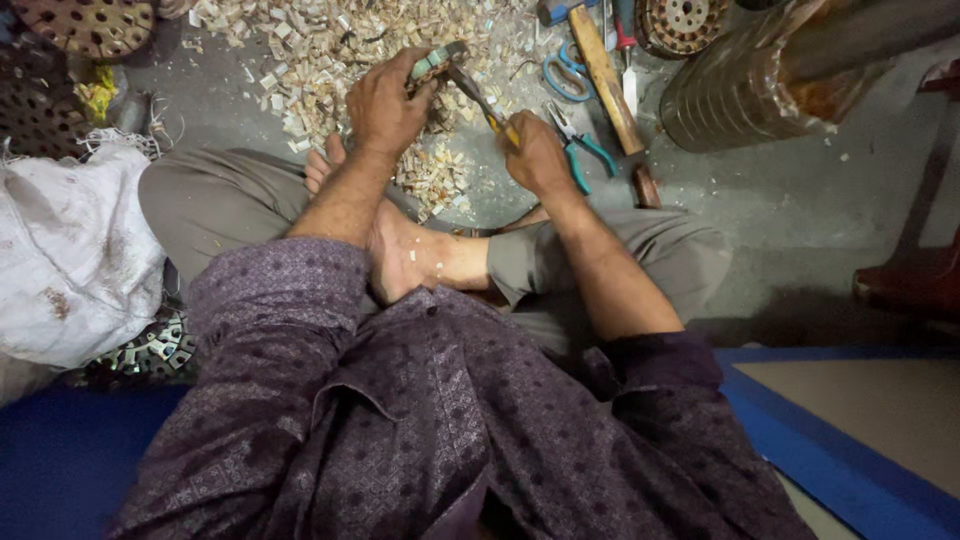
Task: The person sits on the floor and uses pliers to remove copper windings from a circular electrical component. They repeatedly cut and pull the windings, placing the removed pieces into a nearby container.
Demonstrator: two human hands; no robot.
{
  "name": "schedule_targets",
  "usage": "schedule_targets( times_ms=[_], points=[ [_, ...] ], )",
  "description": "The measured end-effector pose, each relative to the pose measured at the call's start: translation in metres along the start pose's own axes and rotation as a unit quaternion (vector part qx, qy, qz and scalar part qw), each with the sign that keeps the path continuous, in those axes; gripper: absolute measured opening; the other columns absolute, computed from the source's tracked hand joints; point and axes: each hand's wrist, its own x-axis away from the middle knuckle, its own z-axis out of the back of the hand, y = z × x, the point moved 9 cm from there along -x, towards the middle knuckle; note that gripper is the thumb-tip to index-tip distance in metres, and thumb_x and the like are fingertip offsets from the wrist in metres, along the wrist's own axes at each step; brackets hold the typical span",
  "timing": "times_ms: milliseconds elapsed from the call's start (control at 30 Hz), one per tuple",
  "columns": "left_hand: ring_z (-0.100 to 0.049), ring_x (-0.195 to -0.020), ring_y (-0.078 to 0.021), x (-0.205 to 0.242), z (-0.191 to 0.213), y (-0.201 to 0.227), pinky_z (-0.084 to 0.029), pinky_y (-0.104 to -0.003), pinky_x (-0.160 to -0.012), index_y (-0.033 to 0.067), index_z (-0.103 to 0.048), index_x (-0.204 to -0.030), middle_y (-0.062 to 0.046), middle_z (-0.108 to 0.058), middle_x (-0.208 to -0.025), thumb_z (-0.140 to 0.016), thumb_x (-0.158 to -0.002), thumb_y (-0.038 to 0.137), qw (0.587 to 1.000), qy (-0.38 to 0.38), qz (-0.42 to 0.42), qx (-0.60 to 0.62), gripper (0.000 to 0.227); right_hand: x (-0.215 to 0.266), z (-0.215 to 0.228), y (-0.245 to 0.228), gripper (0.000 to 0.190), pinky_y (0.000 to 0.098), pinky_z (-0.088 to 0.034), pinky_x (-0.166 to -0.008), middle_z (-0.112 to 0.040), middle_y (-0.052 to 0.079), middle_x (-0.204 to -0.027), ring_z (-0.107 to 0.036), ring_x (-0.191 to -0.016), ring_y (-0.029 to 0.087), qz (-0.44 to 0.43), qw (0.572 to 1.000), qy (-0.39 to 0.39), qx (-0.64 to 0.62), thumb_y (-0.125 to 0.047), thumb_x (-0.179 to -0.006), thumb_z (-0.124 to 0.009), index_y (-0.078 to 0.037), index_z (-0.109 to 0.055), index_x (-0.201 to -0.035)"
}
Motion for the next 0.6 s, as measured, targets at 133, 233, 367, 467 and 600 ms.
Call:
schedule_targets(
  times_ms=[133, 233, 367, 467, 600],
  points=[
    [-0.072, -0.103, -0.0323, -0.002, 0.0, 0.004, -0.056, -0.044, -0.089, 0.0207, -0.066, -0.131, -0.009, -0.076, -0.117, -0.082, -0.089, 0.023, 0.997, 0.02, -0.049, 0.063, 0.045, -0.01, -0.017, 0.014, 0.012, 0.0411, -0.056, -0.07, -0.075, 0.015, -0.082, -0.075, -0.079, 0.029, -0.058, 0.995, -0.056, -0.059, -0.002, -0.08, -0.07, -0.006, -0.078, -0.09],
    [-0.073, -0.105, -0.0322, -0.003, 0.001, 0.0, -0.058, -0.042, -0.09, 0.0187, -0.066, -0.131, -0.01, -0.075, -0.119, -0.083, -0.09, 0.023, 0.993, 0.035, -0.072, 0.092, 0.044, -0.012, -0.022, 0.006, 0.02, 0.0355, -0.057, -0.066, -0.078, 0.006, -0.082, -0.073, -0.073, 0.017, -0.059, 0.982, -0.104, -0.143, -0.002, -0.084, -0.069, -0.009, -0.083, -0.098],
    [-0.073, -0.102, -0.0326, -0.004, -0.001, -0.012, -0.058, -0.043, -0.09, 0.0181, -0.068, -0.129, -0.01, -0.076, -0.113, -0.085, -0.088, 0.023, 0.995, 0.036, -0.036, 0.089, 0.045, 0.005, -0.022, -0.002, 0.035, 0.0304, -0.049, -0.053, -0.062, -0.004, -0.075, -0.054, -0.06, 0.01, -0.211, 0.906, -0.189, -0.315, -0.014, -0.093, -0.072, -0.017, -0.075, -0.128],
    [-0.072, -0.102, -0.0345, 0.002, -0.001, -0.007, -0.057, -0.044, -0.088, 0.0172, -0.068, -0.128, -0.01, -0.075, -0.119, -0.085, -0.087, 0.021, 0.992, 0.048, -0.082, 0.082, 0.045, 0.009, -0.009, -0.028, 0.043, 0.0281, -0.049, -0.055, -0.063, -0.006, -0.081, -0.06, -0.069, 0.009, -0.189, 0.886, -0.216, -0.365, -0.022, -0.096, -0.073, -0.021, -0.065, -0.139],
    [-0.072, -0.105, -0.0306, -0.002, -0.006, -0.006, -0.056, -0.043, -0.092, 0.0212, -0.067, -0.132, -0.008, -0.073, -0.125, -0.086, -0.089, 0.023, 0.995, 0.044, -0.072, 0.047, 0.046, 0.006, 0.006, -0.038, 0.046, 0.0288, -0.052, -0.07, -0.065, -0.007, -0.088, -0.06, -0.079, 0.009, -0.219, 0.902, -0.231, -0.291, -0.025, -0.095, -0.075, -0.021, -0.067, -0.14]
  ],
)
